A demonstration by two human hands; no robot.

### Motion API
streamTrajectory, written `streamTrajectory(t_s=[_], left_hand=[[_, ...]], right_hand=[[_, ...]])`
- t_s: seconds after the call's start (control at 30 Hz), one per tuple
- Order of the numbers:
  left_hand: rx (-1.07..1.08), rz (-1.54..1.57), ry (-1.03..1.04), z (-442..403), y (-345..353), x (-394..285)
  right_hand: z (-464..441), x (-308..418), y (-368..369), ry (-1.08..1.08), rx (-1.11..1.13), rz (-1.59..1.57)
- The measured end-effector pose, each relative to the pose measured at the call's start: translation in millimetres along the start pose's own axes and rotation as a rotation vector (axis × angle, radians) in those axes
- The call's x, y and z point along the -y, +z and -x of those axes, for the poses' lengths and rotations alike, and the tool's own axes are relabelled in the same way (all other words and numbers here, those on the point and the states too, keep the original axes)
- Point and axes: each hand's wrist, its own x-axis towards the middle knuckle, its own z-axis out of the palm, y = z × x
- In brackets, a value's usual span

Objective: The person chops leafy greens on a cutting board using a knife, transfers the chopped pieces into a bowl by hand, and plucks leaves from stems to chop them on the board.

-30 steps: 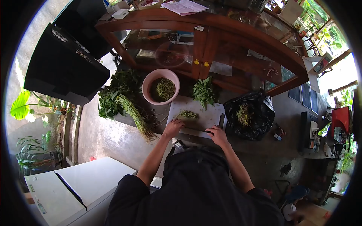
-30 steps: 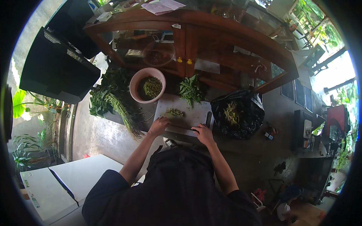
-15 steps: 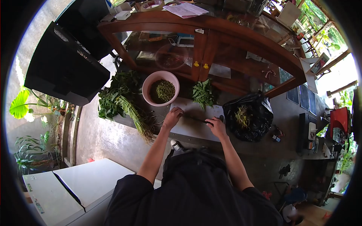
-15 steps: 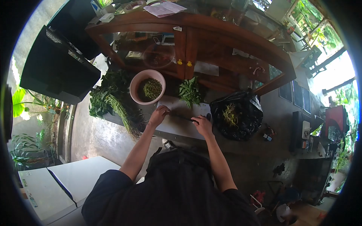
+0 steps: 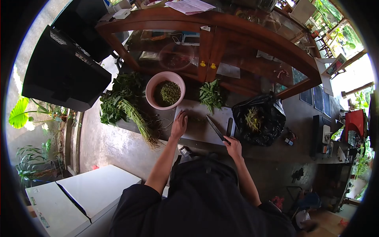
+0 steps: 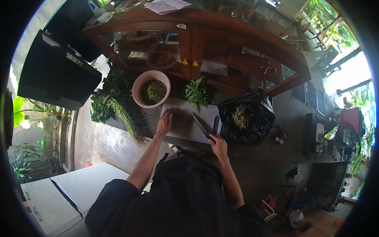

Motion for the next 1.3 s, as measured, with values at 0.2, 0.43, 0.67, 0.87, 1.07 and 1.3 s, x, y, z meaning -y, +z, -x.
streamTrajectory(t_s=[0.2,0.43,0.67,0.87,1.07,1.3], left_hand=[[0.115,-0.06,0.066,4,12,1],[0.111,0.063,0.044,14,36,-13],[-0.024,0.211,-0.073,15,55,-18],[-0.141,0.284,-0.182,12,77,-20],[-0.14,0.277,-0.249,10,80,-21],[-0.143,0.322,-0.291,5,73,-40]], right_hand=[[2,-3,24,-0.024,0.036,-0.058],[-5,11,57,-0.038,0.089,-0.012],[-23,40,88,-0.141,0.096,-0.13],[-30,53,109,-0.166,0.153,-0.154],[-32,47,116,-0.171,0.119,-0.31],[-34,56,89,-0.072,0.246,-0.295]])
